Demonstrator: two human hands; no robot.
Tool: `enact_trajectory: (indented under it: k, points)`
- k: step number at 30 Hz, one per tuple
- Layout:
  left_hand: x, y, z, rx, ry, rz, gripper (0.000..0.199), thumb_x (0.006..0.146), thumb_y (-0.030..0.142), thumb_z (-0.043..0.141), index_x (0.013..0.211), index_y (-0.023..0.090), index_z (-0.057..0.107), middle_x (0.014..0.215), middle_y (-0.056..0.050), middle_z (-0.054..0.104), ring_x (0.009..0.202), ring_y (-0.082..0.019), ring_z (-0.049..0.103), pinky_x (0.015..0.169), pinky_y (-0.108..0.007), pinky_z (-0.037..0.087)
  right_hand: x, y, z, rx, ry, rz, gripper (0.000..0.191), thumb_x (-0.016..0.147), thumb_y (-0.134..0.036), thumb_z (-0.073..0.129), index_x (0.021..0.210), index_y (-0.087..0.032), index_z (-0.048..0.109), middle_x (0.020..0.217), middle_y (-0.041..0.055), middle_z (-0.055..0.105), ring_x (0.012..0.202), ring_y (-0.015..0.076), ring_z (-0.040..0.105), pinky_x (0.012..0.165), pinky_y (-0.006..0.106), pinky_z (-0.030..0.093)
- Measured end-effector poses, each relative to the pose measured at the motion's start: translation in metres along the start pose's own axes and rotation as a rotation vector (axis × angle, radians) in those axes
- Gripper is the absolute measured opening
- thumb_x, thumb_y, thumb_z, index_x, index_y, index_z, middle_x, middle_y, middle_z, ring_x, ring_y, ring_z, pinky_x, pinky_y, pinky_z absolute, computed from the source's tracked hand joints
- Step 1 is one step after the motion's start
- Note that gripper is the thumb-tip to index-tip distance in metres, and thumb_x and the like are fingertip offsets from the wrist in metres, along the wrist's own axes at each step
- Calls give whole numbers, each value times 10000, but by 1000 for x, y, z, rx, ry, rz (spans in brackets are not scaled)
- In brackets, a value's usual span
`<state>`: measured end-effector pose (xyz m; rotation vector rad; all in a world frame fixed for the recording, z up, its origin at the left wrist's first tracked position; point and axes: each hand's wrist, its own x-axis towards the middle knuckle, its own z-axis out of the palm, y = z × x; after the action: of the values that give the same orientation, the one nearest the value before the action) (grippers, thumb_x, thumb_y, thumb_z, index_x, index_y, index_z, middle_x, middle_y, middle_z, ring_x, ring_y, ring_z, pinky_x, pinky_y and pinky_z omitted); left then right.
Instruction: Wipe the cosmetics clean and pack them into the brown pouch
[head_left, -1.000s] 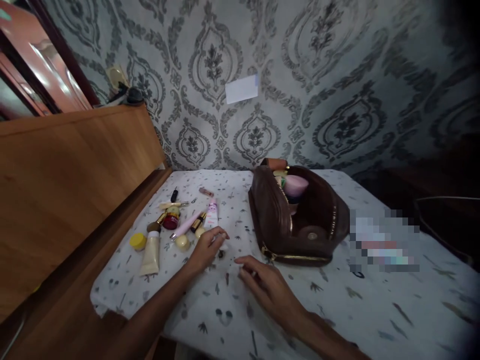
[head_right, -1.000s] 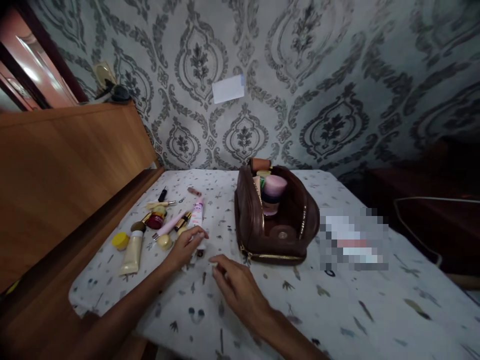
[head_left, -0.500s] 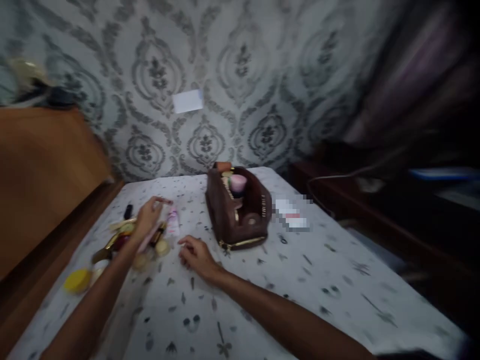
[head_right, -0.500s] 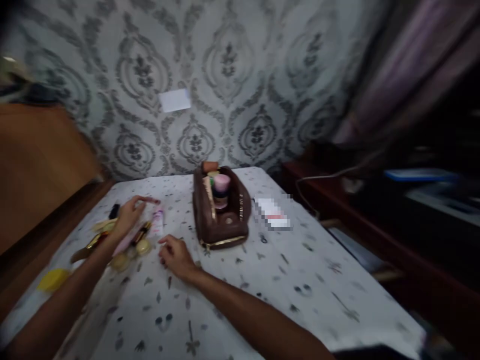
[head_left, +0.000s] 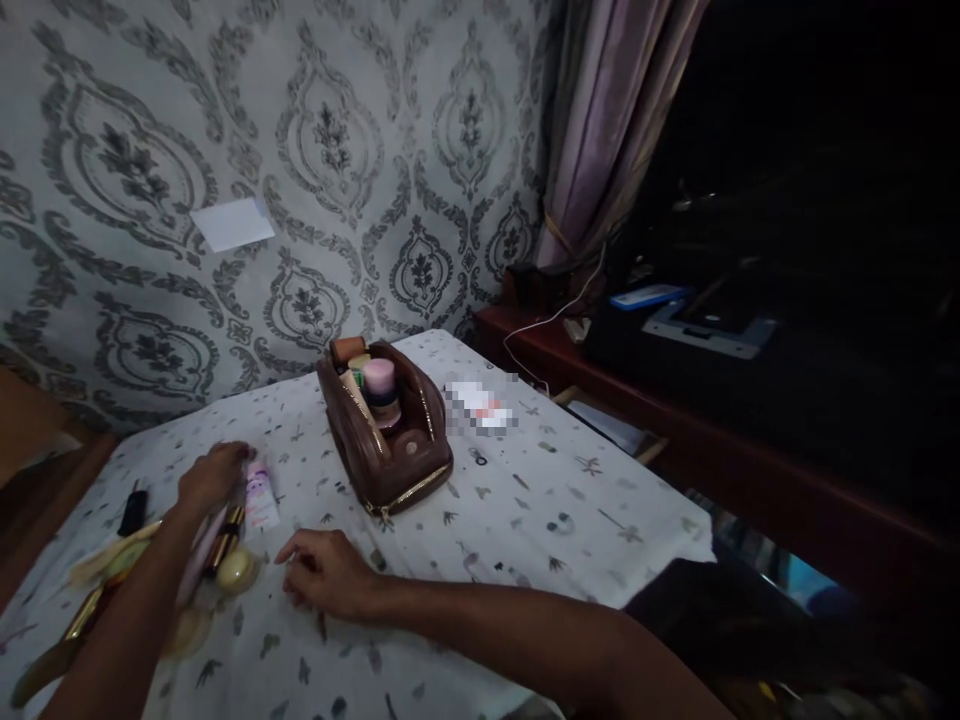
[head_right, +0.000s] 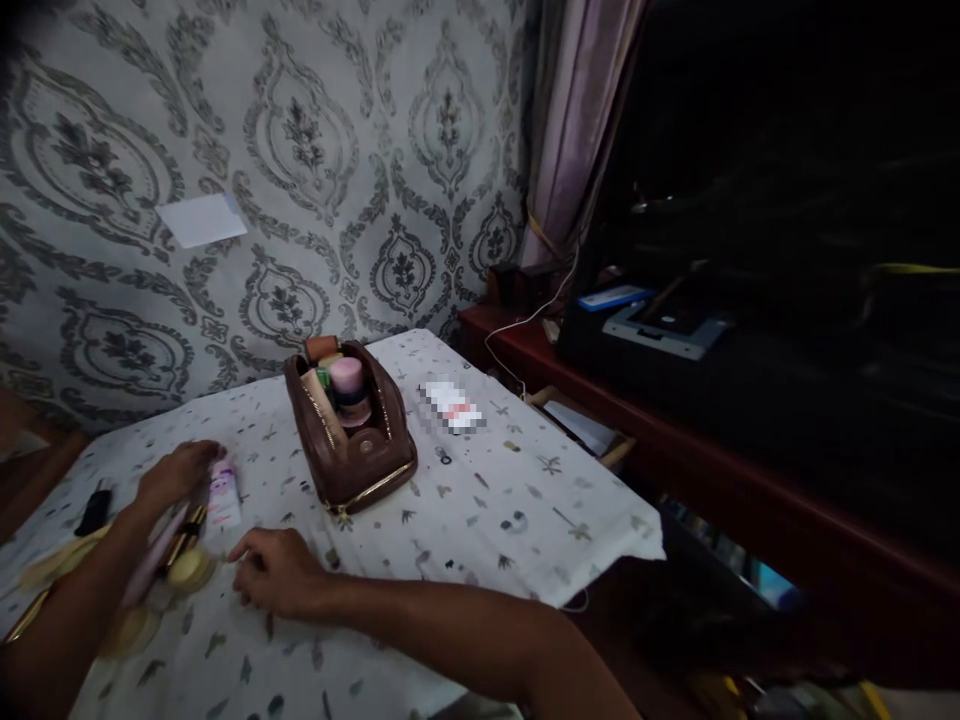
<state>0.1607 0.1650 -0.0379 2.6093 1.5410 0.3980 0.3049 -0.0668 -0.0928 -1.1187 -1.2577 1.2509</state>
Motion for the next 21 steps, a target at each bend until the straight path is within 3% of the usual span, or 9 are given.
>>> enact_trajectory:
  k: [4,7,9,14,17,21]
  points:
    - [-6,11,-10,170,-80,-129,294,938,270,485,1137,147,664,1067,-144,664,933,-334,665,782,-474,504,0,1,0,44,9,-8,248,786,-64,516,970,-164,648,676,-52,581,521,64,549,485,146,417]
    - [-14,22,-22,211,-63,-183,320,980,363,500,1205,157,598,1110,-94,645,941,-224,640,840,-433,516,3,0,-1,130,22,9,189,813,-130,517,972,-165,614,668,-50,583,503,65,538,453,149,413]
    - [-23,29,-33,207,-20,-195,349,1002,349,422,1248,157,578,1133,-126,637,958,-246,635,826,-417,500,5,-1,-3,201,26,6,166,822,-202,541,977,-169,590,674,-45,595,506,71,551,451,156,419]
    - [-69,54,-48,137,73,-59,347,994,345,409,1266,225,586,1158,-100,631,1038,-259,627,832,-333,464,13,-3,-11,337,89,-52,368,800,-469,632,1018,-178,577,741,-11,631,545,99,605,446,182,421]
    - [-107,78,-43,76,58,48,303,984,350,459,1242,273,599,1155,-51,636,1045,-220,628,856,-298,460,17,-6,-16,388,177,-52,512,761,-542,680,1118,-191,569,815,9,649,581,111,627,452,191,429]
    - [-146,102,-28,-1,92,166,292,968,306,489,1220,257,628,1106,-79,630,1035,-260,606,850,-347,468,17,-12,-19,419,220,-44,568,743,-566,705,1157,-197,585,858,20,665,615,117,627,459,192,421]
